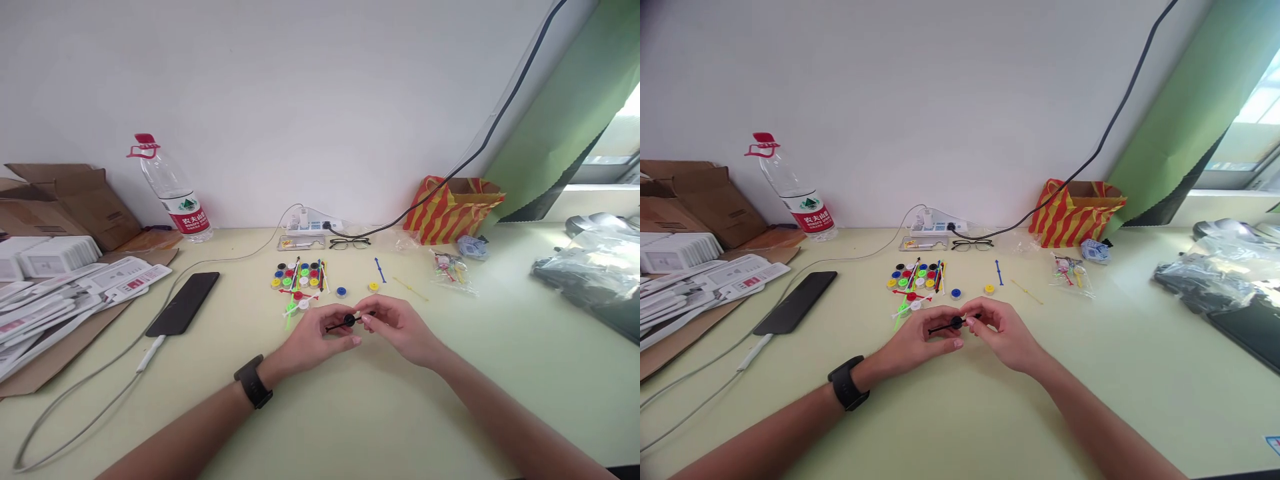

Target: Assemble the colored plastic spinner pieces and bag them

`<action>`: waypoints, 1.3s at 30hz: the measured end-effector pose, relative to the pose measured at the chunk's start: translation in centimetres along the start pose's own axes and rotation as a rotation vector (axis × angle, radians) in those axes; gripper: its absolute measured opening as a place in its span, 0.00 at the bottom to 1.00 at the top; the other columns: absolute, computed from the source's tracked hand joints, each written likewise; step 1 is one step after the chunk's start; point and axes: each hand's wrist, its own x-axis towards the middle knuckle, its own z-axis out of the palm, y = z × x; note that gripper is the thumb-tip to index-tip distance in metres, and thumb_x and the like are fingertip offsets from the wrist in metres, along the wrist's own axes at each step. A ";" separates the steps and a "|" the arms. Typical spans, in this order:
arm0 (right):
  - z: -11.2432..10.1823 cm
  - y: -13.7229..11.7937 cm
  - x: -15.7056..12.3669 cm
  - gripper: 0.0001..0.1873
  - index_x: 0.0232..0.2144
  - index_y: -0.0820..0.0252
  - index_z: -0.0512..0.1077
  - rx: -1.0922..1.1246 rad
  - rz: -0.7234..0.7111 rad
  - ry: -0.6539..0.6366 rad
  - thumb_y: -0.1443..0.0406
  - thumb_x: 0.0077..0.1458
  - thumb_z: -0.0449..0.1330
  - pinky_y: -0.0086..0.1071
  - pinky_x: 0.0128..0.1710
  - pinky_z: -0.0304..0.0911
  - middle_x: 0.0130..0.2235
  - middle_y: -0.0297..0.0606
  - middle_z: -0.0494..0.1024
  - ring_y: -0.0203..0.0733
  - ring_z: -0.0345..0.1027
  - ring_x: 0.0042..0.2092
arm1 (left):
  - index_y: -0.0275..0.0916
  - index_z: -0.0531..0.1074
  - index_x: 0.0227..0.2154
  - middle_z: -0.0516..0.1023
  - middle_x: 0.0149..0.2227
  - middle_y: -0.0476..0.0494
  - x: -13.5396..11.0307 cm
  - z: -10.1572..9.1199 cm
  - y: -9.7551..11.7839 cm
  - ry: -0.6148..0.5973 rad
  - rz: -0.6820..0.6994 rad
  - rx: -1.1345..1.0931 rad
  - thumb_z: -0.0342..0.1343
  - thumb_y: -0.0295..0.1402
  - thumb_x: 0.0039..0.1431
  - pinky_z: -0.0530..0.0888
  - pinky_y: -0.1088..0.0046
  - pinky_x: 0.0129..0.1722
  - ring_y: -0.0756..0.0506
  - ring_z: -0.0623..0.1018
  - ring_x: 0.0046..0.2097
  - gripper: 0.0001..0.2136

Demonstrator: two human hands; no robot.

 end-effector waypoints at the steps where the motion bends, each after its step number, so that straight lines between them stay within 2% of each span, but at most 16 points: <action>1: 0.2 0.0 0.0 0.09 0.45 0.55 0.76 -0.006 0.003 -0.003 0.59 0.65 0.61 0.37 0.45 0.70 0.42 0.40 0.80 0.43 0.74 0.45 | 0.40 0.77 0.53 0.81 0.51 0.39 0.0 0.0 0.0 0.004 0.004 0.004 0.68 0.36 0.60 0.78 0.60 0.56 0.39 0.80 0.53 0.19; 9: 0.5 0.5 0.0 0.08 0.46 0.55 0.73 -0.148 -0.037 0.030 0.62 0.66 0.59 0.36 0.42 0.70 0.38 0.38 0.80 0.42 0.74 0.41 | 0.39 0.78 0.51 0.82 0.49 0.39 0.2 0.1 -0.4 0.023 0.031 0.013 0.64 0.37 0.65 0.78 0.62 0.53 0.40 0.81 0.51 0.14; 15: 0.5 1.0 -0.3 0.06 0.44 0.55 0.73 -0.363 -0.142 0.107 0.64 0.65 0.58 0.32 0.31 0.65 0.28 0.32 0.72 0.39 0.67 0.31 | 0.39 0.79 0.50 0.83 0.46 0.39 0.2 0.3 -0.7 0.121 0.071 0.103 0.63 0.37 0.65 0.80 0.63 0.50 0.41 0.82 0.48 0.13; 20: 0.4 0.9 -0.5 0.06 0.41 0.55 0.73 -0.455 -0.243 0.051 0.65 0.66 0.56 0.32 0.31 0.64 0.34 0.37 0.75 0.39 0.66 0.32 | 0.40 0.80 0.47 0.84 0.46 0.39 0.0 0.2 -0.6 0.172 0.117 0.205 0.63 0.37 0.65 0.81 0.64 0.49 0.40 0.83 0.48 0.11; 27: 0.4 0.7 -0.3 0.09 0.39 0.54 0.74 -0.431 -0.229 0.032 0.61 0.68 0.55 0.34 0.31 0.64 0.34 0.39 0.75 0.42 0.67 0.33 | 0.38 0.80 0.42 0.83 0.39 0.41 0.0 0.0 -0.2 0.162 0.155 0.248 0.62 0.36 0.65 0.81 0.69 0.40 0.44 0.82 0.40 0.08; 29: 0.3 0.6 -0.3 0.09 0.39 0.54 0.75 -0.411 -0.219 0.041 0.60 0.68 0.56 0.34 0.31 0.65 0.33 0.39 0.75 0.42 0.67 0.34 | 0.38 0.80 0.42 0.83 0.38 0.41 0.0 0.1 -0.1 0.163 0.158 0.219 0.63 0.36 0.64 0.81 0.68 0.41 0.43 0.82 0.41 0.08; 33: 0.1 0.4 -0.2 0.08 0.39 0.55 0.75 -0.380 -0.206 0.066 0.61 0.68 0.57 0.35 0.33 0.66 0.34 0.39 0.75 0.42 0.68 0.34 | 0.38 0.81 0.44 0.83 0.44 0.39 0.0 0.1 0.1 0.126 0.129 0.074 0.63 0.37 0.65 0.80 0.62 0.51 0.41 0.82 0.47 0.10; 36: -0.1 0.3 -0.1 0.08 0.39 0.55 0.76 -0.355 -0.216 0.090 0.61 0.67 0.57 0.35 0.34 0.67 0.38 0.40 0.75 0.42 0.70 0.36 | 0.39 0.81 0.47 0.82 0.49 0.38 0.1 -0.3 0.0 0.073 0.067 -0.103 0.61 0.39 0.67 0.77 0.58 0.57 0.39 0.81 0.52 0.12; 39: -0.3 0.3 0.0 0.08 0.44 0.54 0.77 -0.354 -0.233 0.155 0.60 0.67 0.58 0.36 0.35 0.69 0.43 0.42 0.74 0.41 0.71 0.37 | 0.39 0.81 0.46 0.81 0.50 0.38 0.2 -0.8 -0.1 0.081 0.010 -0.189 0.64 0.39 0.65 0.76 0.57 0.58 0.40 0.80 0.52 0.12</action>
